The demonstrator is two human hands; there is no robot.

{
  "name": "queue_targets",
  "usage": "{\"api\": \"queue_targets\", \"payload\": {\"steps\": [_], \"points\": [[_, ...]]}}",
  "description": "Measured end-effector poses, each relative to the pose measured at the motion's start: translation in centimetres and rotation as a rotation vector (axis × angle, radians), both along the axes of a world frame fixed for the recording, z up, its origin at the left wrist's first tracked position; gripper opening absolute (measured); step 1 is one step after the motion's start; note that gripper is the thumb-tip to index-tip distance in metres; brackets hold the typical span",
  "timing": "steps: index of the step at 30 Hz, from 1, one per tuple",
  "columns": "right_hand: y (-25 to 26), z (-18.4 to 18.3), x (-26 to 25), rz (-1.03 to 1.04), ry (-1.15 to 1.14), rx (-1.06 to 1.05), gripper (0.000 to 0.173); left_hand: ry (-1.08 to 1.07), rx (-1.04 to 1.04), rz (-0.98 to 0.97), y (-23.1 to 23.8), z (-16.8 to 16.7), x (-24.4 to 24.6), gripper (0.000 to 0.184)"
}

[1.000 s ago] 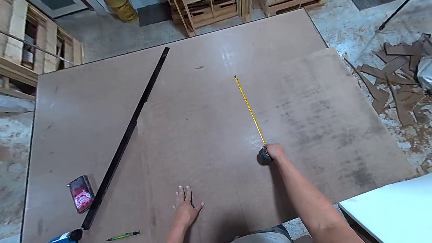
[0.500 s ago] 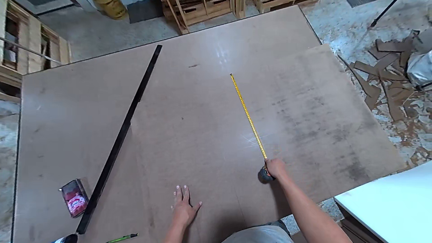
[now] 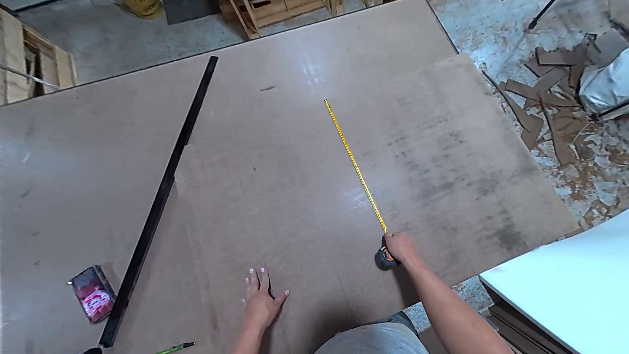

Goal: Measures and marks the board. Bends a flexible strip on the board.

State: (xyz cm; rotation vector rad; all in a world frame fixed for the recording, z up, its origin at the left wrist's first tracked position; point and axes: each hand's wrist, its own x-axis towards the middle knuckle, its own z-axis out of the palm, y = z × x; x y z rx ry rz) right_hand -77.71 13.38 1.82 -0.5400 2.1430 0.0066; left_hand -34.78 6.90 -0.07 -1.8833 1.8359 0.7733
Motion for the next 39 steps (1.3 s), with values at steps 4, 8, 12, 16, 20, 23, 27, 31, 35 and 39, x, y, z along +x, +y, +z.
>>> {"api": "queue_targets", "payload": {"steps": [4, 8, 12, 16, 20, 23, 27, 31, 35, 39], "points": [[-1.0, -0.5, -0.3, 0.008, 0.001, -0.019, 0.065, -0.003, -0.001, -0.004, 0.0, -0.1, 0.1, 0.112], [-2.8, -0.1, -0.4, -0.005, 0.013, -0.035, 0.067, -0.018, -0.003, -0.02, 0.0, 0.0, 0.1, 0.111], [-4.3, 0.3, -0.6, -0.003, 0.015, -0.024, 0.069, -0.017, -0.011, -0.022, 0.0, 0.1, 0.2, 0.11], [-5.0, 0.1, -0.8, -0.026, 0.015, -0.02, 0.067, -0.013, -0.006, -0.007, 0.0, -0.2, 0.3, 0.112], [-4.9, -0.4, -1.1, -0.061, 0.006, -0.028, 0.064, -0.018, 0.005, -0.001, 0.0, -0.2, 0.3, 0.112], [-4.9, -0.6, -1.3, -0.057, 0.001, -0.028, 0.064, -0.028, 0.016, 0.002, -0.1, 0.1, 0.1, 0.112], [-5.3, -1.3, -2.6, 0.085, -0.035, -0.017, 0.066, -0.028, 0.03, 0.011, -0.2, 0.3, -0.1, 0.111], [-6.6, -1.9, -4.7, 0.338, -0.031, 0.023, 0.068, -0.048, 0.052, 0.017, -0.2, 0.5, 0.0, 0.109], [-8.4, -2.3, -6.1, 0.562, 0.046, 0.055, 0.063, -0.069, 0.062, 0.021, -0.4, 0.6, 0.1, 0.109], [-9.1, -2.3, -7.2, 0.707, 0.05, 0.073, 0.062, -0.026, 0.055, 0.042, -0.3, 0.8, -0.2, 0.107]]}}
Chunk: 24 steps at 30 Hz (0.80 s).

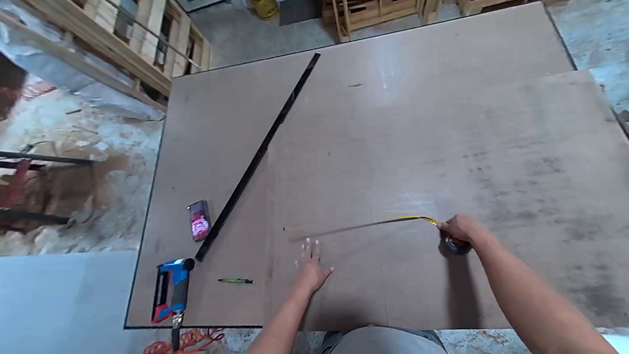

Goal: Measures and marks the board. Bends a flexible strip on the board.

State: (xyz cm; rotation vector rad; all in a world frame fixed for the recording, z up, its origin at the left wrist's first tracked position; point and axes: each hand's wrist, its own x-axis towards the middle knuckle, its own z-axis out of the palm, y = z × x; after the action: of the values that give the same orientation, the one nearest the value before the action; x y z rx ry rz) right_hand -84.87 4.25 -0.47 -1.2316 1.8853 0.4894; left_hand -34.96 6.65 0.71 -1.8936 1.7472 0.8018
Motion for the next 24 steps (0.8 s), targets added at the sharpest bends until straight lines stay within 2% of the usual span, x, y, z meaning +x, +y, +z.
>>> {"api": "queue_targets", "payload": {"steps": [5, 13, 15, 20, 24], "points": [[-1.7, -0.4, -0.8, 0.176, 0.023, 0.03, 0.053, 0.018, 0.003, 0.02, 0.0, -0.1, -0.1, 0.107], [-1.7, -0.4, -1.4, 0.18, 0.018, 0.068, 0.061, 0.036, 0.016, 0.014, 0.1, -0.1, -0.6, 0.107], [-0.9, -0.5, -1.1, 0.063, -0.034, 0.04, 0.063, 0.037, 0.005, 0.017, 0.2, 0.0, -0.3, 0.106], [2.7, 0.2, 2.2, -0.514, -0.104, -0.108, 0.066, 0.042, -0.013, 0.009, 0.0, -0.1, -0.5, 0.107], [2.8, 0.0, 4.1, -0.681, -0.11, -0.137, 0.064, 0.035, -0.025, -0.005, 0.1, -0.6, -0.1, 0.11]]}}
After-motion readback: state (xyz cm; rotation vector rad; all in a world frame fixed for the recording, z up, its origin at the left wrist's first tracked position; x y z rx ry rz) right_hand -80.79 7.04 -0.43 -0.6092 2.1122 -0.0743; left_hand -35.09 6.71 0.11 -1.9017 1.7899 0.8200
